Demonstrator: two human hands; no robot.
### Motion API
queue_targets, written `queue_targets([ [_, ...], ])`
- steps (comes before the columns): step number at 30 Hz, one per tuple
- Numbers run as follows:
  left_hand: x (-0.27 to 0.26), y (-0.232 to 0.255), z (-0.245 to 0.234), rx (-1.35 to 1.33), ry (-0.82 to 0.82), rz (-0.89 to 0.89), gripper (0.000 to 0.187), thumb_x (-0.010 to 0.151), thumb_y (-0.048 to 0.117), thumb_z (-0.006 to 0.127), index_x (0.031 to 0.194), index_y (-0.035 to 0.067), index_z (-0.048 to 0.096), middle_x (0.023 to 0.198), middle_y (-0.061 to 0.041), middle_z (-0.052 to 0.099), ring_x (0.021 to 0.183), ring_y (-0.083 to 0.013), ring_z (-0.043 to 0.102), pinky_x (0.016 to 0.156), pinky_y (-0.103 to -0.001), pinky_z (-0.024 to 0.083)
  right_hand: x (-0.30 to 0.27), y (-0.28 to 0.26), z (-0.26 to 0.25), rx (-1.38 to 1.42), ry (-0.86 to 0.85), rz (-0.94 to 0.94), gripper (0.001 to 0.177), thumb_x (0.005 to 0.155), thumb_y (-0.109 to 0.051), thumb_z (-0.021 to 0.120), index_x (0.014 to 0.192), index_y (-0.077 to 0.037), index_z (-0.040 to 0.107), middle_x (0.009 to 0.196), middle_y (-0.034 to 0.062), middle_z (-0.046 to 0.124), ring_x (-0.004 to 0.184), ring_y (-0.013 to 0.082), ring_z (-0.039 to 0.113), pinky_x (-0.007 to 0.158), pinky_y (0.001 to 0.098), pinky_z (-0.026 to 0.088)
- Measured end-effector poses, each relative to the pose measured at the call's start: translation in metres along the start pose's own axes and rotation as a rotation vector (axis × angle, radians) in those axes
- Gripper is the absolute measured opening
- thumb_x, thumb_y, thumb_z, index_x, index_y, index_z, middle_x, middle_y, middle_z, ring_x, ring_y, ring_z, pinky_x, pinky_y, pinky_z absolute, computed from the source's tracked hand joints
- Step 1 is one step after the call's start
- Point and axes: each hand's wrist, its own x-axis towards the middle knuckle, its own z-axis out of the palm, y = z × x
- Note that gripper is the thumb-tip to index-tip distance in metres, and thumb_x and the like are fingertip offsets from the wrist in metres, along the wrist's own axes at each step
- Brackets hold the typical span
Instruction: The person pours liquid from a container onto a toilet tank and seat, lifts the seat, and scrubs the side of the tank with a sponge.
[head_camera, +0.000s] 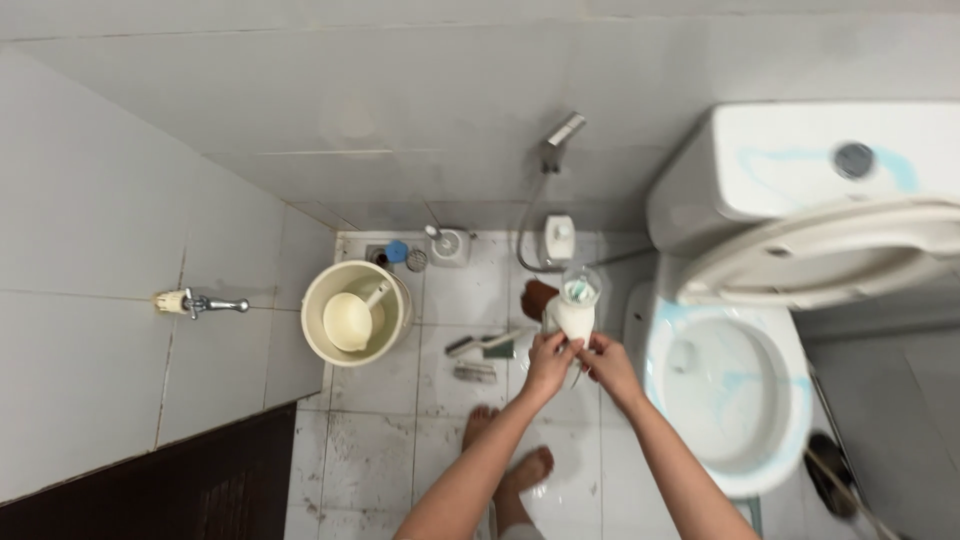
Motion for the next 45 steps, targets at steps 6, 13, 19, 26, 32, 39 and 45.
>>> queue_targets([
  [6,0.081,-0.106,-0.029,0.199,-0.055,-0.016,0.041,0.099,0.04,0.06,0.131,0.015,0.067,0.12,-0.019,0.056,0.112,-0.0365,0.057,0.1,-0.045,0.046,0.102,0.052,0.063,0.077,-0.134,0.079,0.021,0.089,-0.013,0.068,0.107,-0.003,0.069,0.09,0.0002,0.074,0.072,0.0088,0.065,0.055,0.0244,0.047],
  [13,0.158,-0.206,-0.067,-0.012,-0.135,-0.076,0.033,0.1,0.021,0.056,0.128,0.005,0.065,0.118,-0.017,0.068,0.105,-0.0284,0.067,0.094,-0.037,0.052,0.199,0.094,0.128,0.268,-0.2,0.156,0.042,0.085,-0.001,0.066,0.126,-0.006,0.058,0.107,0.0027,0.066,0.083,0.0111,0.061,0.064,0.027,0.048],
  [19,0.191,-0.289,-0.085,-0.139,-0.003,-0.154,0.044,0.098,0.018,0.058,0.14,0.005,0.057,0.133,-0.012,0.065,0.12,-0.0238,0.062,0.104,-0.032,0.045,0.287,0.176,0.185,0.399,-0.261,0.141,0.046,0.083,0.005,0.061,0.128,-0.002,0.058,0.105,0.0077,0.064,0.083,0.015,0.059,0.067,0.0285,0.049],
  [26,0.211,-0.35,-0.085,-0.185,-0.05,-0.294,0.049,0.098,0.019,0.055,0.145,0.006,0.054,0.142,-0.012,0.062,0.131,-0.0236,0.057,0.11,-0.033,0.041,0.351,0.265,0.236,0.49,-0.178,0.231,0.063,0.077,0.011,0.058,0.137,-0.007,0.051,0.117,0.0061,0.06,0.09,0.0172,0.061,0.07,0.0291,0.051],
  [32,0.225,-0.368,-0.081,-0.144,-0.057,-0.33,0.056,0.097,0.024,0.057,0.15,0.009,0.048,0.15,-0.012,0.054,0.135,-0.0254,0.053,0.111,-0.034,0.04,0.38,0.317,0.261,0.485,-0.205,0.191,0.072,0.076,0.013,0.053,0.145,-0.006,0.048,0.121,0.0087,0.056,0.088,0.0196,0.055,0.07,0.0319,0.048],
  [39,0.247,-0.405,-0.061,-0.019,-0.155,-0.35,0.069,0.095,0.032,0.061,0.156,0.01,0.039,0.15,-0.019,0.052,0.136,-0.0299,0.052,0.111,-0.037,0.041,0.401,0.339,0.269,0.478,-0.221,0.293,0.077,0.08,0.009,0.053,0.153,-0.007,0.034,0.131,0.0132,0.053,0.103,0.0224,0.059,0.086,0.0358,0.053],
  [45,0.255,-0.422,-0.027,-0.037,-0.217,-0.314,0.073,0.093,0.033,0.062,0.157,0.008,0.035,0.151,-0.018,0.052,0.139,-0.0306,0.051,0.113,-0.038,0.04,0.419,0.34,0.249,0.312,-0.287,0.207,0.078,0.076,0.01,0.059,0.15,0.0,0.037,0.137,0.0193,0.054,0.112,0.0292,0.061,0.094,0.0408,0.054],
])
